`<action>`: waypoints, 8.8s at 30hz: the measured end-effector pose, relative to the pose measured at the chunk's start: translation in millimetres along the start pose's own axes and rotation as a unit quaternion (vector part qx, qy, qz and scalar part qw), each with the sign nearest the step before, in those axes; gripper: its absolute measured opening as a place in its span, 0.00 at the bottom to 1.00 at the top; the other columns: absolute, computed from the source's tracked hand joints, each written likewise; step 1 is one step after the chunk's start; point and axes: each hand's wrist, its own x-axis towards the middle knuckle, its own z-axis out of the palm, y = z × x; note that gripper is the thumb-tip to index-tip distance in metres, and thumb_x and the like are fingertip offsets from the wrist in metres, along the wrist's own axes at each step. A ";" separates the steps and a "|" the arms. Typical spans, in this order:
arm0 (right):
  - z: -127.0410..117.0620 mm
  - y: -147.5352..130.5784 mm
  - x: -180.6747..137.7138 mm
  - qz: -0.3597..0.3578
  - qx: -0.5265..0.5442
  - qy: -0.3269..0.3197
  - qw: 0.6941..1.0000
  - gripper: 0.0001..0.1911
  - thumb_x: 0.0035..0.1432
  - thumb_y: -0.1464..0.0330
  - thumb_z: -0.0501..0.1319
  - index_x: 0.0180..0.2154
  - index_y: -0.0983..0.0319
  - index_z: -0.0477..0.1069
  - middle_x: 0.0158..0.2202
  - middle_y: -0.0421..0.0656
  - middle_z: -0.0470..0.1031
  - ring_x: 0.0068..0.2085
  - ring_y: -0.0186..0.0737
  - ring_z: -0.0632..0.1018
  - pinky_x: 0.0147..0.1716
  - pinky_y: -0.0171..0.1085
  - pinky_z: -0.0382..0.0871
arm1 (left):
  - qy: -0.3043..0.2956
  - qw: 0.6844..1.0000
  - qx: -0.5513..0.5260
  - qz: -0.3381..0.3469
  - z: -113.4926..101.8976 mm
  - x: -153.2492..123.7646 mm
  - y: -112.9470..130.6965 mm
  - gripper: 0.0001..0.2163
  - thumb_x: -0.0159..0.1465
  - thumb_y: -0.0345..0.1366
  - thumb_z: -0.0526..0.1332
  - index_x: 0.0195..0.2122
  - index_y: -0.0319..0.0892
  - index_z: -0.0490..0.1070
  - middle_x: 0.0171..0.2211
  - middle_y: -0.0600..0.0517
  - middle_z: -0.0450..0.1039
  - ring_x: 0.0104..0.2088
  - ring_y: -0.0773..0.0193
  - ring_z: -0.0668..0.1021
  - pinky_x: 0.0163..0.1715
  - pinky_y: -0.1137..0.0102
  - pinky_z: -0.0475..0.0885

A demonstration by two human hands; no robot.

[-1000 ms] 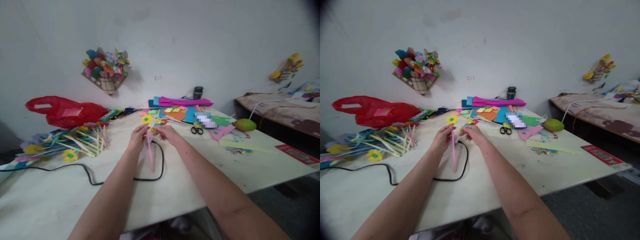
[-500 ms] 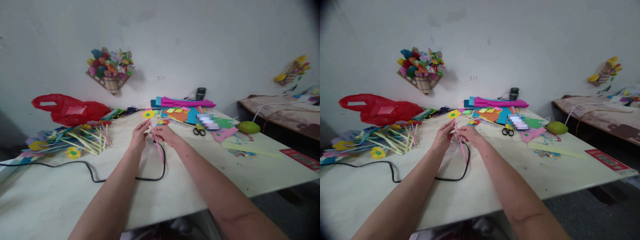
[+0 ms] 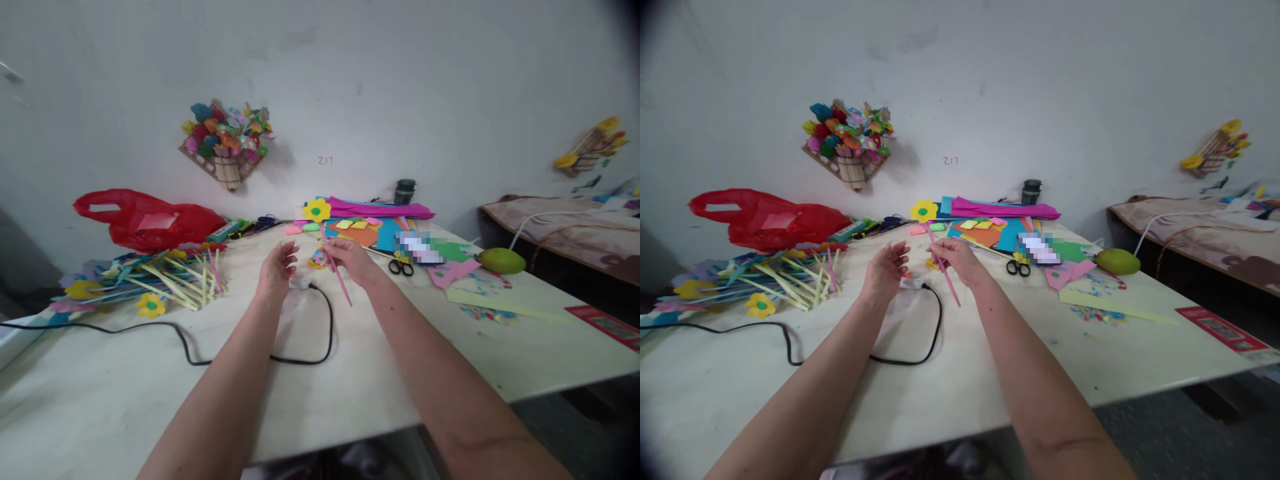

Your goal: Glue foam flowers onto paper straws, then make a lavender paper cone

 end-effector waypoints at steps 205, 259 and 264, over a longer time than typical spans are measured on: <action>17.8 33.4 5.7 0.037 -0.176 0.065 0.982 0.08 0.51 0.68 0.56 0.23 0.64 0.67 0.16 0.36 0.67 0.14 0.26 0.63 0.14 0.29 0.57 | 0.002 0.928 0.307 0.212 1.9 2.7 -21.9 0.43 0.39 0.42 0.71 0.55 0.44 0.53 0.48 0.43 0.65 0.47 0.57 0.69 0.37 0.68 0.68; 7.7 14.3 9.9 0.017 -0.060 0.226 0.972 0.08 0.52 0.65 0.56 0.28 0.64 0.67 0.30 0.41 0.75 0.16 0.24 0.66 0.13 0.26 0.57 | -0.176 0.937 0.255 -0.164 17.1 -20.6 -13.1 0.11 0.42 0.35 0.69 0.24 0.38 0.68 0.16 0.53 0.67 0.14 0.75 0.65 0.11 0.80 0.55; 4.9 13.5 12.3 0.026 -0.035 0.240 0.970 0.09 0.53 0.66 0.54 0.28 0.64 0.68 0.33 0.43 0.76 0.16 0.23 0.67 0.13 0.26 0.58 | -0.166 0.923 0.308 -0.160 18.4 -20.3 -10.7 0.12 0.42 0.37 0.69 0.18 0.38 0.66 0.14 0.52 0.65 0.12 0.75 0.63 0.09 0.79 0.50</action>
